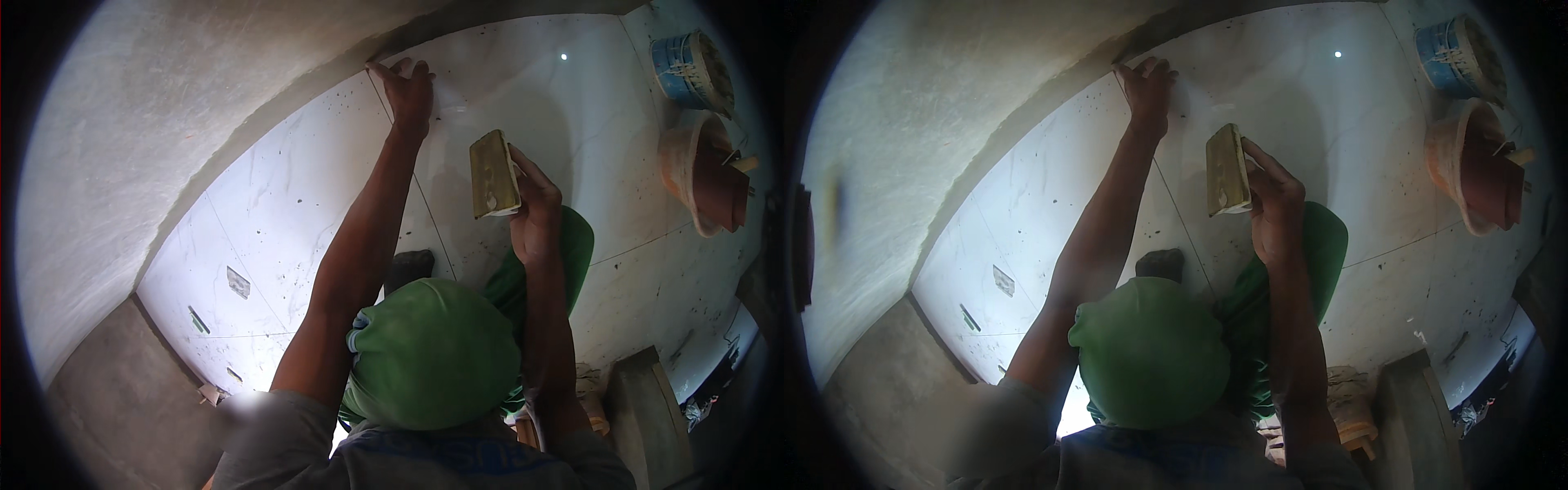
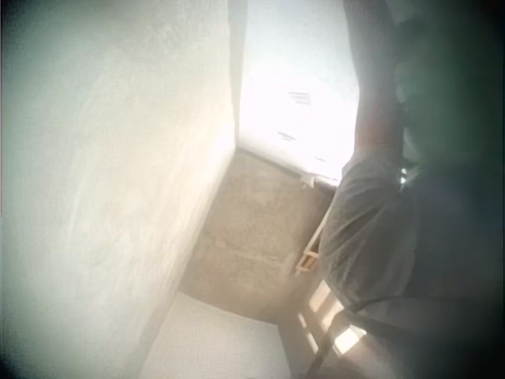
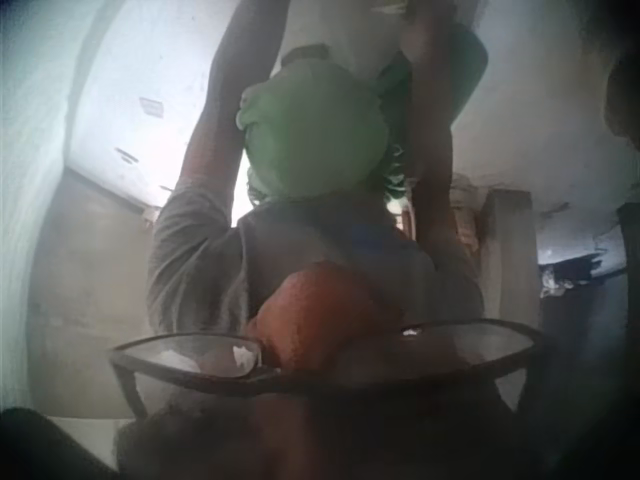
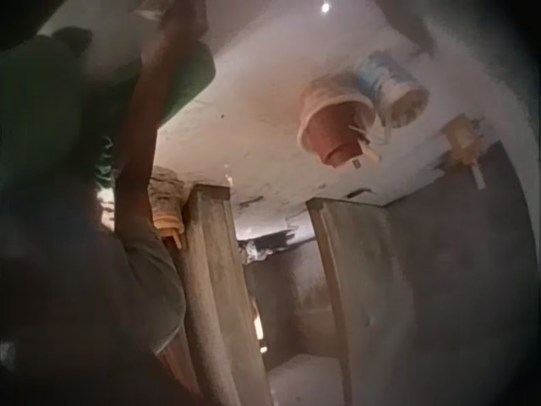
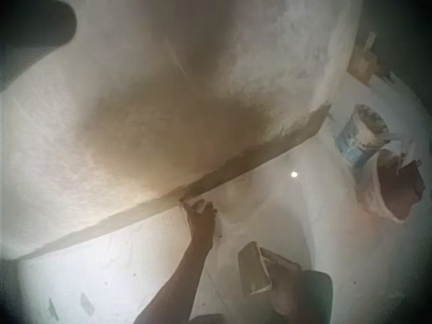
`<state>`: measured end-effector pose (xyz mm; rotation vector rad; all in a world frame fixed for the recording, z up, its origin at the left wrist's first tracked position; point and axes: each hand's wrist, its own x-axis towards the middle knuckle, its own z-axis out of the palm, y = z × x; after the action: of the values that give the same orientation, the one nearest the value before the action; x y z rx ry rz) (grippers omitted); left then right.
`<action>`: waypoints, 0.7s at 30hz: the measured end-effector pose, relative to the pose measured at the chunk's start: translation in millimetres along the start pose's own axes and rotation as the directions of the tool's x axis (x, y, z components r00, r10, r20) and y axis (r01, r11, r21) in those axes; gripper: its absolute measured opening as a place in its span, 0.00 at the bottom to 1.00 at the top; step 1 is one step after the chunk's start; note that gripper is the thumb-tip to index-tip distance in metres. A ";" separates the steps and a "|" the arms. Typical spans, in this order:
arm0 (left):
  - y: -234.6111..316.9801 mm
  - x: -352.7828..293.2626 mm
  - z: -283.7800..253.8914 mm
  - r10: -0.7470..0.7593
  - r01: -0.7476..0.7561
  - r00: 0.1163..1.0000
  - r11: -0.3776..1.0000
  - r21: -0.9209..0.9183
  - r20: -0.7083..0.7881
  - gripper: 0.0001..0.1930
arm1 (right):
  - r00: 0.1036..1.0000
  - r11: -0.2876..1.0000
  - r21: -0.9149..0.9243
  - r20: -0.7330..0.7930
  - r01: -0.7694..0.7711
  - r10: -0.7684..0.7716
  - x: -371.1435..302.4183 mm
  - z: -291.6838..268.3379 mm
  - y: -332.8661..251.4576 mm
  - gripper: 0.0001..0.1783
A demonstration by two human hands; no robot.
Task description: The person applies white grout paste to the junction between the wall and floor tiles using a spreader. They move along the base of the wall, smoothing the material and scraping off excess with the tool and a piece of card.
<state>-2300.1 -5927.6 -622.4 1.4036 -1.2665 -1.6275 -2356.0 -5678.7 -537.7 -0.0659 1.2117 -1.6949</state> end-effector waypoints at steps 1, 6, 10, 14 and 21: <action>-2.1 2.8 -4.5 0.006 -0.005 1.000 1.000 -0.021 0.024 0.56 | 1.000 1.000 0.009 0.007 -0.002 0.002 -0.4 1.3 0.8 0.32; -11.5 -2.9 2.8 -0.018 0.017 1.000 0.998 -0.057 -0.009 0.54 | 0.999 0.998 0.059 -0.050 0.023 -0.020 0.5 -4.7 1.5 0.29; -13.0 10.9 -7.6 -0.006 0.000 0.999 0.990 -0.140 -0.046 0.56 | 0.998 0.997 0.071 -0.061 -0.019 0.023 -1.9 7.9 -2.7 0.28; -12.5 11.0 4.7 -0.010 -0.005 0.993 0.991 -0.130 -0.116 0.54 | 0.998 0.998 0.069 -0.058 -0.012 0.016 -1.2 2.7 -2.6 0.27; -19.1 2.4 -6.8 0.032 -0.040 0.997 0.990 -0.132 -0.067 0.47 | 0.996 0.997 0.071 -0.084 -0.006 0.011 0.6 4.3 -2.0 0.27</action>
<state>-2291.8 -5925.1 -640.8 1.3336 -1.1185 -1.5986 -2355.2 -5682.1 -534.4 0.0538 1.2111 -1.7461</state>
